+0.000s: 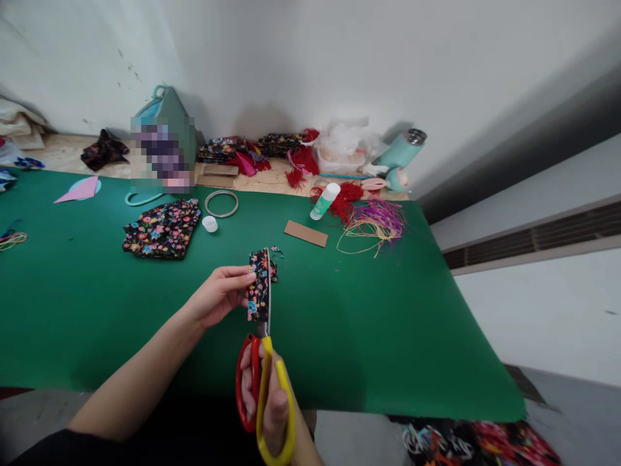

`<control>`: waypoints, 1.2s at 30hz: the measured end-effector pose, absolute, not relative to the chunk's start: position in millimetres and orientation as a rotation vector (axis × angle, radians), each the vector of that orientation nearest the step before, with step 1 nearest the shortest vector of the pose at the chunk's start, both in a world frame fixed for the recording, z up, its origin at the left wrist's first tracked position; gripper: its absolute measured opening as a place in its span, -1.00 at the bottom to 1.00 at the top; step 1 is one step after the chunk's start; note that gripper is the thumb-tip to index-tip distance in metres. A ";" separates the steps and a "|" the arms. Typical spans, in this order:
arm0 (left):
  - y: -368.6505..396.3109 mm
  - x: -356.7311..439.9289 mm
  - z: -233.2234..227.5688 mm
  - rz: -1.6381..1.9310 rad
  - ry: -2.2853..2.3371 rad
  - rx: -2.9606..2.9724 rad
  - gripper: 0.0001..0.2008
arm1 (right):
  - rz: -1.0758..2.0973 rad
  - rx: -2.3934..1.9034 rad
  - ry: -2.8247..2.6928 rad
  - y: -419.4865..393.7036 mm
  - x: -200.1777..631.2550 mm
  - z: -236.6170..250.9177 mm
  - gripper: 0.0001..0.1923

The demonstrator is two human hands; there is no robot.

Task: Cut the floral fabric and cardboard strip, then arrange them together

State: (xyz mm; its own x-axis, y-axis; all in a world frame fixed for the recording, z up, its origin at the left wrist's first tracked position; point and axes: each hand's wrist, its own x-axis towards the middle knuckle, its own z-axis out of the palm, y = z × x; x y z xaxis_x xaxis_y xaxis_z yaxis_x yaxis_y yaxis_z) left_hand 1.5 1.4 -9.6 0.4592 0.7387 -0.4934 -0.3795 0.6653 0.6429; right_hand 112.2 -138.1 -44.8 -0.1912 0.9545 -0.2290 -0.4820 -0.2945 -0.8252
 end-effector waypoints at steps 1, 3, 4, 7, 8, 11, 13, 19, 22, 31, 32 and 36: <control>1.4 1.5 -9.9 0.718 0.835 0.484 -0.68 | 1.698 -0.929 -0.736 -137.6 112.2 -44.9 -0.07; 1.4 1.3 -10.4 0.718 0.836 0.487 -0.67 | 1.685 -0.953 -0.737 -137.4 113.1 -45.1 -0.06; 1.3 1.1 -10.6 0.720 0.838 0.489 -0.66 | 1.683 -0.964 -0.743 -137.5 113.7 -45.0 -0.05; 1.0 0.3 -11.0 0.717 0.835 0.498 -0.66 | 1.688 -0.983 -0.759 -138.3 114.6 -42.6 -0.05; 0.9 0.1 -11.2 0.713 0.832 0.504 -0.67 | 1.686 -0.983 -0.759 -138.5 114.7 -40.8 -0.06; 0.6 0.0 -12.1 0.700 0.827 0.526 -0.66 | 1.702 -1.043 -0.763 -139.8 115.9 -33.7 -0.13; 0.3 0.7 -12.8 0.697 0.831 0.530 -0.65 | 1.699 -1.127 -0.789 -141.1 117.1 -30.1 -0.24; 0.1 2.2 -14.0 0.701 0.858 0.528 -0.64 | 1.566 -1.339 -0.827 -143.7 118.6 -33.4 -0.33; -0.2 1.6 -14.0 0.695 0.858 0.534 -0.65 | 1.534 -1.418 -0.842 -141.0 120.4 -35.2 -0.31; 0.6 5.8 -14.7 0.831 0.804 0.435 -0.75 | 1.640 -1.379 -0.685 -127.2 121.7 -24.3 -0.31; 1.4 5.3 -14.6 0.850 0.794 0.413 -0.78 | 1.633 -1.366 -0.671 -126.7 121.8 -23.7 -0.32; 4.7 1.3 -12.6 0.873 0.763 0.306 -0.89 | 1.608 -1.360 -0.642 -126.8 122.8 -23.8 -0.35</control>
State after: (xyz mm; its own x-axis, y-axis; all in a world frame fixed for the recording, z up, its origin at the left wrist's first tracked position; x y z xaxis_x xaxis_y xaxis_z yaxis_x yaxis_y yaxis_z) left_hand 1.3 4.7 -12.6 0.4046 0.7816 -0.4747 -0.5750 0.6211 0.5326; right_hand 122.8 -126.8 -23.8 0.0164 0.8763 -0.4816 -0.3033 -0.4546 -0.8375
